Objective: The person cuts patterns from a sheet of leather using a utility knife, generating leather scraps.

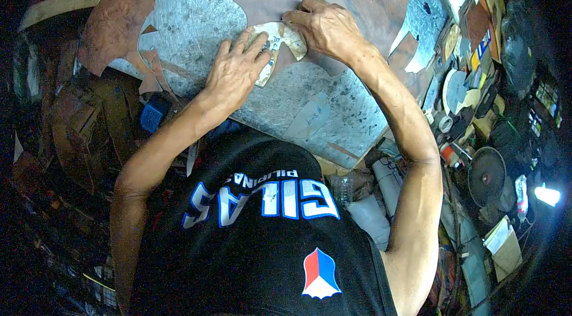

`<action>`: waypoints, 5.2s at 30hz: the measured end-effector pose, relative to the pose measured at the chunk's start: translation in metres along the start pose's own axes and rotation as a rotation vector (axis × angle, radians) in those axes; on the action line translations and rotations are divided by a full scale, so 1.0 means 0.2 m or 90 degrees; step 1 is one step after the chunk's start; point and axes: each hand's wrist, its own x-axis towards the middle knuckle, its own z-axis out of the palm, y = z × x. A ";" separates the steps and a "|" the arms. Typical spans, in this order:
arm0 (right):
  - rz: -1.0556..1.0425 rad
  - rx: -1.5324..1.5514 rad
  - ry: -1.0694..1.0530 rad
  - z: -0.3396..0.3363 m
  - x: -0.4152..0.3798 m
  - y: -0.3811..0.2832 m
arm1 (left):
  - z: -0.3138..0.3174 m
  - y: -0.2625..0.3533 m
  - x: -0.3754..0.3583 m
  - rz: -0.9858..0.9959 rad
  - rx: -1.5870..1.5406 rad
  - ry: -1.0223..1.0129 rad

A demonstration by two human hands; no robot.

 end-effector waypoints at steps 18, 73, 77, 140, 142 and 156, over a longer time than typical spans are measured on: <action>0.057 0.012 0.020 0.00 -0.08 0.01 | 0.01 0.00 0.00 -0.002 0.000 -0.002; 0.333 0.239 0.189 0.19 -0.38 -0.27 | -0.08 0.13 0.21 0.070 0.340 -0.169; 0.368 0.245 0.211 0.21 -0.41 -0.32 | -0.07 0.12 0.20 0.080 0.321 -0.146; 0.884 0.357 0.524 0.40 -0.10 -0.94 | -0.01 -0.01 0.31 0.312 0.350 -0.147; 0.877 0.341 0.526 0.42 -0.11 -0.95 | -0.01 -0.03 0.30 0.322 0.338 -0.123; 0.643 0.272 0.510 0.44 -0.17 -0.84 | 0.11 -0.13 0.12 0.246 0.203 0.093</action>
